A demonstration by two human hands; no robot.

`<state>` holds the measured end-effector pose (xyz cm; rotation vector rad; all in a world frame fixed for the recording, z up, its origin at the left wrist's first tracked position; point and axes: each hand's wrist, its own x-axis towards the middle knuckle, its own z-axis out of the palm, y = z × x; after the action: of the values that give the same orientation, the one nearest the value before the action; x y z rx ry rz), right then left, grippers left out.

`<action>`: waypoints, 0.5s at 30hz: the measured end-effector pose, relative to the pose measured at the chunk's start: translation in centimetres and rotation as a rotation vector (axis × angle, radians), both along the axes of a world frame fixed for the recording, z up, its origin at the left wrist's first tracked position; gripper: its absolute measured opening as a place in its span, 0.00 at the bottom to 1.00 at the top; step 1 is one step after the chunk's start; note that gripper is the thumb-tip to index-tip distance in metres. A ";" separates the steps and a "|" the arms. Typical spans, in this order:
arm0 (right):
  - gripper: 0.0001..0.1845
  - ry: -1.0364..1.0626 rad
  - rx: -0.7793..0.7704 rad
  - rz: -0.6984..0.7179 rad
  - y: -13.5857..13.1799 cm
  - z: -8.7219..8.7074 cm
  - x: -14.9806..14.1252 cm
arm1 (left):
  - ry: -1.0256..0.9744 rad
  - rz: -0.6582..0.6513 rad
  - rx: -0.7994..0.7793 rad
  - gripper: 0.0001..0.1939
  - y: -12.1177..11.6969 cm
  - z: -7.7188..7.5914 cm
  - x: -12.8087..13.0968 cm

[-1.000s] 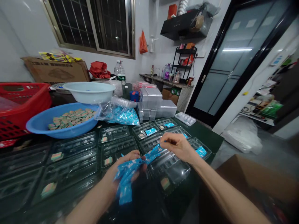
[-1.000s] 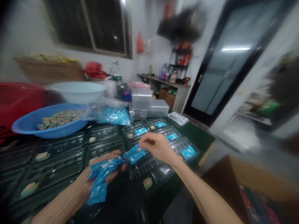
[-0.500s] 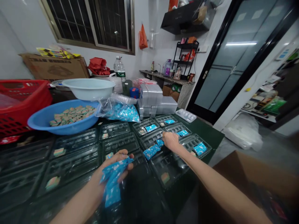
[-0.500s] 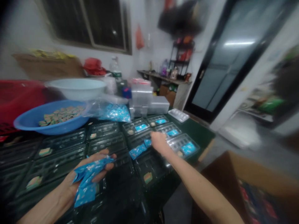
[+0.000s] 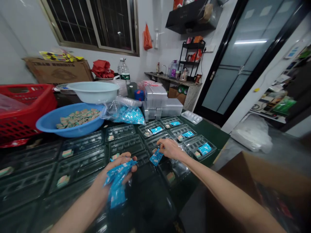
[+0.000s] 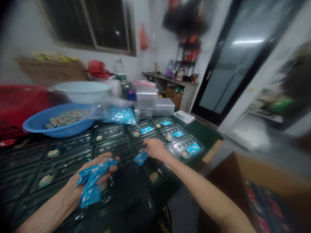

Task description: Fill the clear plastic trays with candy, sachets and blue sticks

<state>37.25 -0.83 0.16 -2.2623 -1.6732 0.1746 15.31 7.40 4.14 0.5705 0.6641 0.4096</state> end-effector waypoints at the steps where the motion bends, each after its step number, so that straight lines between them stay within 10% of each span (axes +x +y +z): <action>1: 0.14 0.010 0.004 0.005 0.0 0.0 -0.1 | 0.011 -0.022 0.051 0.10 0.1 -0.1 -0.2; 15: 0.11 -0.168 0.077 0.365 0.0 1.8 -1.1 | 0.046 0.001 0.075 0.12 -0.3 0.5 -0.9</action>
<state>36.15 -0.85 1.91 -1.9447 -2.1319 0.0015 14.43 7.09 4.61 0.6525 0.6950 0.4247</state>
